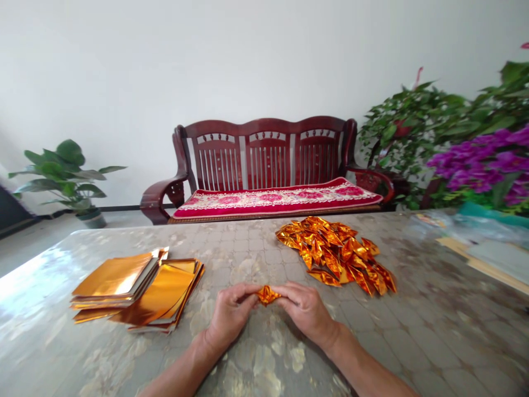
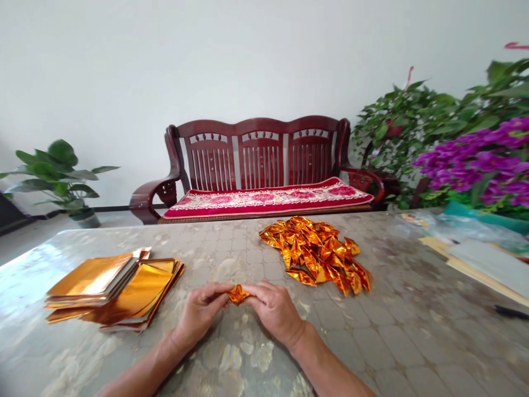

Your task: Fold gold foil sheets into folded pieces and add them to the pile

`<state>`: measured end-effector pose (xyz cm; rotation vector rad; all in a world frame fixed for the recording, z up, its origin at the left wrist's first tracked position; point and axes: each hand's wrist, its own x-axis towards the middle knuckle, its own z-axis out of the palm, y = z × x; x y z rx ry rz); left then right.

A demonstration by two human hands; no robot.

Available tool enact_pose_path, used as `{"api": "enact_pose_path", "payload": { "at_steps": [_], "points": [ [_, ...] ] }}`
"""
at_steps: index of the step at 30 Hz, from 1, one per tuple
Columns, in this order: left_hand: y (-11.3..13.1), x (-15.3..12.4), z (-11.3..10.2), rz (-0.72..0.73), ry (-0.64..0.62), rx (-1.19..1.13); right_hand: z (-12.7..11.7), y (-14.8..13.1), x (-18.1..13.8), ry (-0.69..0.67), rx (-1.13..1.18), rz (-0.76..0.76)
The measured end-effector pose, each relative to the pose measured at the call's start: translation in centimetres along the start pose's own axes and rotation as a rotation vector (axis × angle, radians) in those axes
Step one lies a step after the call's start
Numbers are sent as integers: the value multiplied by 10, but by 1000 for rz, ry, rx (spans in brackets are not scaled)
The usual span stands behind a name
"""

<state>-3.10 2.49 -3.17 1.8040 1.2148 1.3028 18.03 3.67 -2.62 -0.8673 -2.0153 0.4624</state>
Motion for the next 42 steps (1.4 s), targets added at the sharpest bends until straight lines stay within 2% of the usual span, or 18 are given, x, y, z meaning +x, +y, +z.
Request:
{"api": "enact_pose_path", "payload": {
  "at_steps": [11,23,35,42],
  "points": [
    [5,0,-2,-5,27,-30,2,-8,4,28,123,129],
    [0,-2,-2,17,80,15,-1,-12,5,18,126,179],
    [5,-5,-2,11,73,-6,0,-22,7,2,156,277],
    [5,-6,0,24,64,5,0,-26,7,4,105,218]
  ]
}}
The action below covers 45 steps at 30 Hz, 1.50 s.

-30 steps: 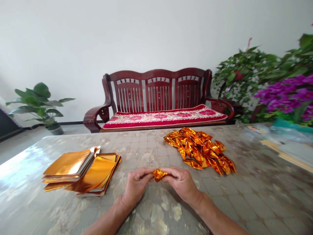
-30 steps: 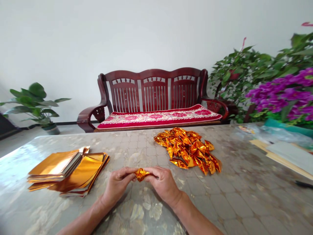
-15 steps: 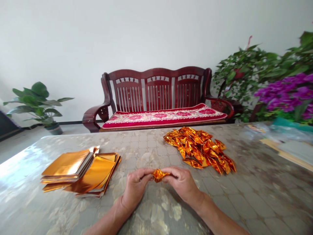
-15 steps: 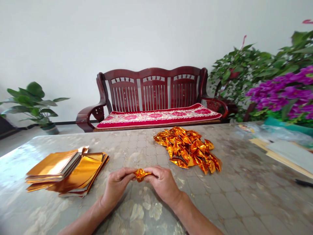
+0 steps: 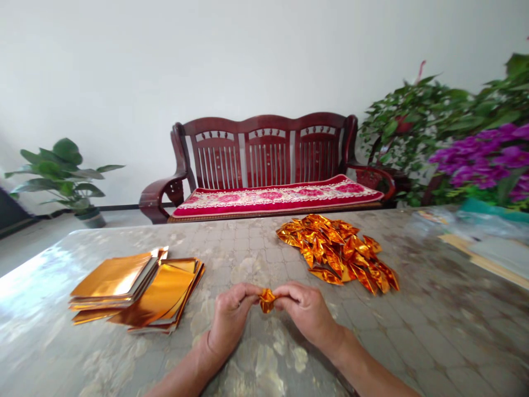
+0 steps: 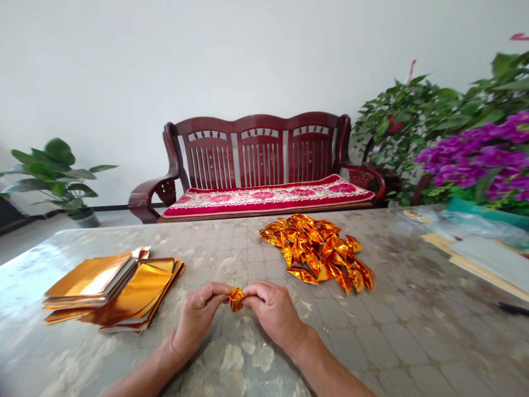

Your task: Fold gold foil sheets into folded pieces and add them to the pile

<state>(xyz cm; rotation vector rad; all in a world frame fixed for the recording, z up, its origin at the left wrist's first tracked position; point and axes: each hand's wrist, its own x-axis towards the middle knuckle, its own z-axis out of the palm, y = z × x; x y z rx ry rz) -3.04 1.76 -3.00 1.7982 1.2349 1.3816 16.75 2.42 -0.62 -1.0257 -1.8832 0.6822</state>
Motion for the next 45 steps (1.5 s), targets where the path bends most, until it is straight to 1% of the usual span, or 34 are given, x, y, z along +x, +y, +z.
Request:
{"api": "enact_pose_path", "payload": {
  "at_steps": [5,8,10,16,22,25,28,34,39,42,45],
  "points": [
    [-1,0,-2,66,4,72,-4,3,-1,17,-83,-103],
    [-5,1,-2,76,27,104,-4,10,-4,42,-174,-167],
    [-8,2,-1,71,30,96,-4,15,-6,66,-224,-182],
    [-13,3,3,-43,-29,51,-4,22,-7,80,-388,-252],
    [-17,3,4,-108,-84,64,-8,23,-4,-32,-452,-320],
    [-18,3,4,-131,-108,45,-8,26,-3,-50,-454,-346],
    [-16,5,4,-130,-145,7,-9,28,-3,-54,-454,-339],
    [-10,11,-5,-67,-289,-44,-10,32,-2,-24,-390,-267],
    [-4,14,-14,-10,-324,51,-10,36,-1,14,-308,-146],
    [-6,16,-15,-2,-340,74,-11,36,-1,11,-296,-128],
    [-9,16,-13,41,-361,99,-12,35,0,7,-294,-135]
  ]
}}
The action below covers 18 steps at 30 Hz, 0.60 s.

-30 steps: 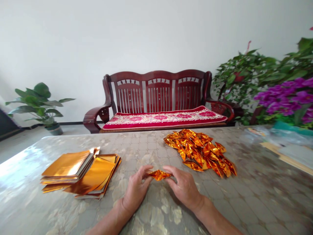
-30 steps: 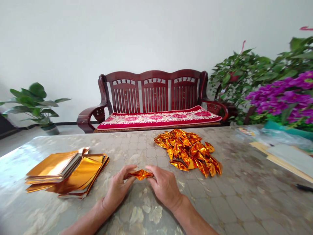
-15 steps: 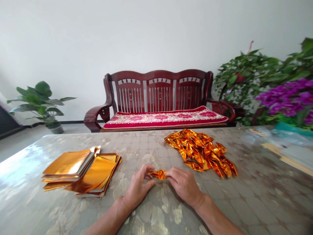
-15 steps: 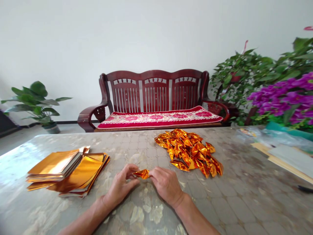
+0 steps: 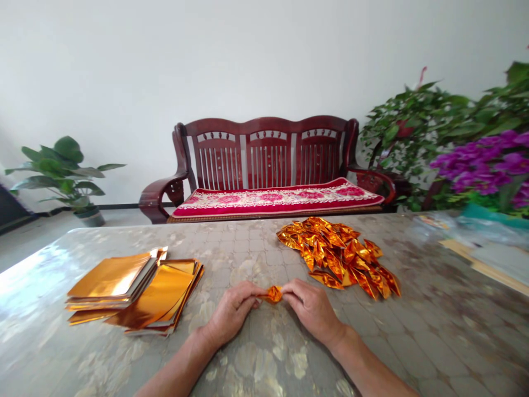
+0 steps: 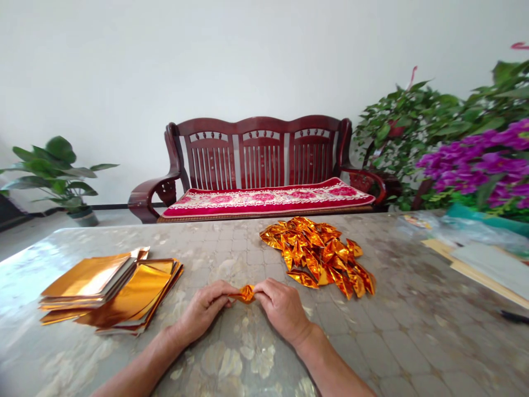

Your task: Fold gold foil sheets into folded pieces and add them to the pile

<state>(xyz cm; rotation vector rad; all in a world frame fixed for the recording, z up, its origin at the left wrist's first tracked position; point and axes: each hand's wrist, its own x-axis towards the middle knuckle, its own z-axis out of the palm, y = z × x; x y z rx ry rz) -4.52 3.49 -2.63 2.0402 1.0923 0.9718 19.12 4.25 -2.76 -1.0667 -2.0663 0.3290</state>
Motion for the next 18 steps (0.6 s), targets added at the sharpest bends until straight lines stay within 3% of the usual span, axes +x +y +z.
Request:
{"api": "enact_pose_path", "payload": {
  "at_steps": [6,11,18],
  "points": [
    [1,0,2,-11,6,41,0,-1,-1,-8,21,-2],
    [-1,0,1,-70,97,89,0,1,-2,-22,69,-58],
    [2,-1,5,-11,228,147,1,-1,1,50,47,-63]
  ]
}}
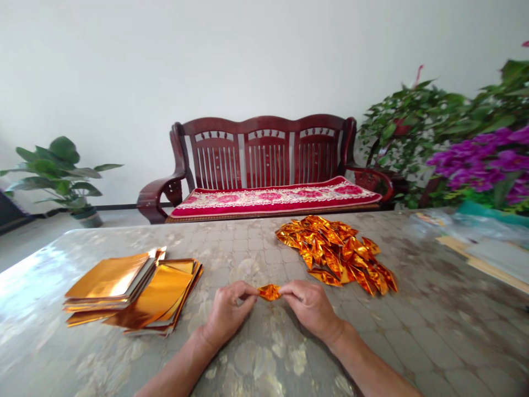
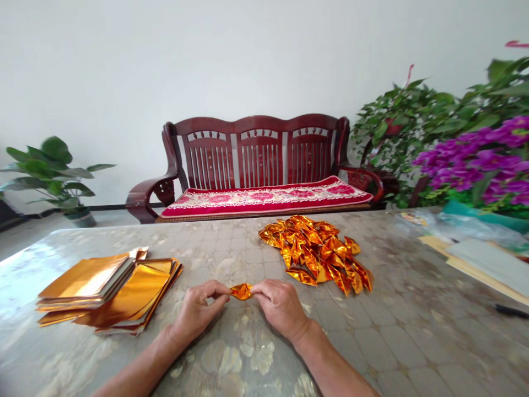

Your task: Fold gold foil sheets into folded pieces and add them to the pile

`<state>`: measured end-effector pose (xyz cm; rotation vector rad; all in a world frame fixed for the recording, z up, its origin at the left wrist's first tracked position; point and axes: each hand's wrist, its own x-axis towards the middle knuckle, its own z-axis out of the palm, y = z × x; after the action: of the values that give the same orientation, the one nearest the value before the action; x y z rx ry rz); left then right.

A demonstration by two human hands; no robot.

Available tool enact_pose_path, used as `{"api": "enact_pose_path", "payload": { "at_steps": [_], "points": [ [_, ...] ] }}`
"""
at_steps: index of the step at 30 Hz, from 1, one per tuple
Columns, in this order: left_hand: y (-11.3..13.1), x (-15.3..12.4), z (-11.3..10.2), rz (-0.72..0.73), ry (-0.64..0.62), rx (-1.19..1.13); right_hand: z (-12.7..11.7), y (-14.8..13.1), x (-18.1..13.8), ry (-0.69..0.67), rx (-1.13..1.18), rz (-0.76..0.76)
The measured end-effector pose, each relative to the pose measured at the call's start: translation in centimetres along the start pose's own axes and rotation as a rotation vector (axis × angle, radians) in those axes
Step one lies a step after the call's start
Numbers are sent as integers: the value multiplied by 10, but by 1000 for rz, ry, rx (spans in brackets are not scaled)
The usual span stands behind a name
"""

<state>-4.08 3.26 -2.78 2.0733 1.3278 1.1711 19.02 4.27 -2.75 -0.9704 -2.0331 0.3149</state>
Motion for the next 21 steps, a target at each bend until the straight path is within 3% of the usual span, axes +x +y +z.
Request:
{"api": "enact_pose_path", "payload": {
  "at_steps": [5,13,21],
  "points": [
    [1,0,4,28,44,15,1,-1,1,45,3,-20],
    [-6,2,0,-8,36,-15,-3,1,-2,-26,-38,-50],
    [-10,1,5,-38,37,-55,-3,-3,1,100,-156,-138]
  ]
}}
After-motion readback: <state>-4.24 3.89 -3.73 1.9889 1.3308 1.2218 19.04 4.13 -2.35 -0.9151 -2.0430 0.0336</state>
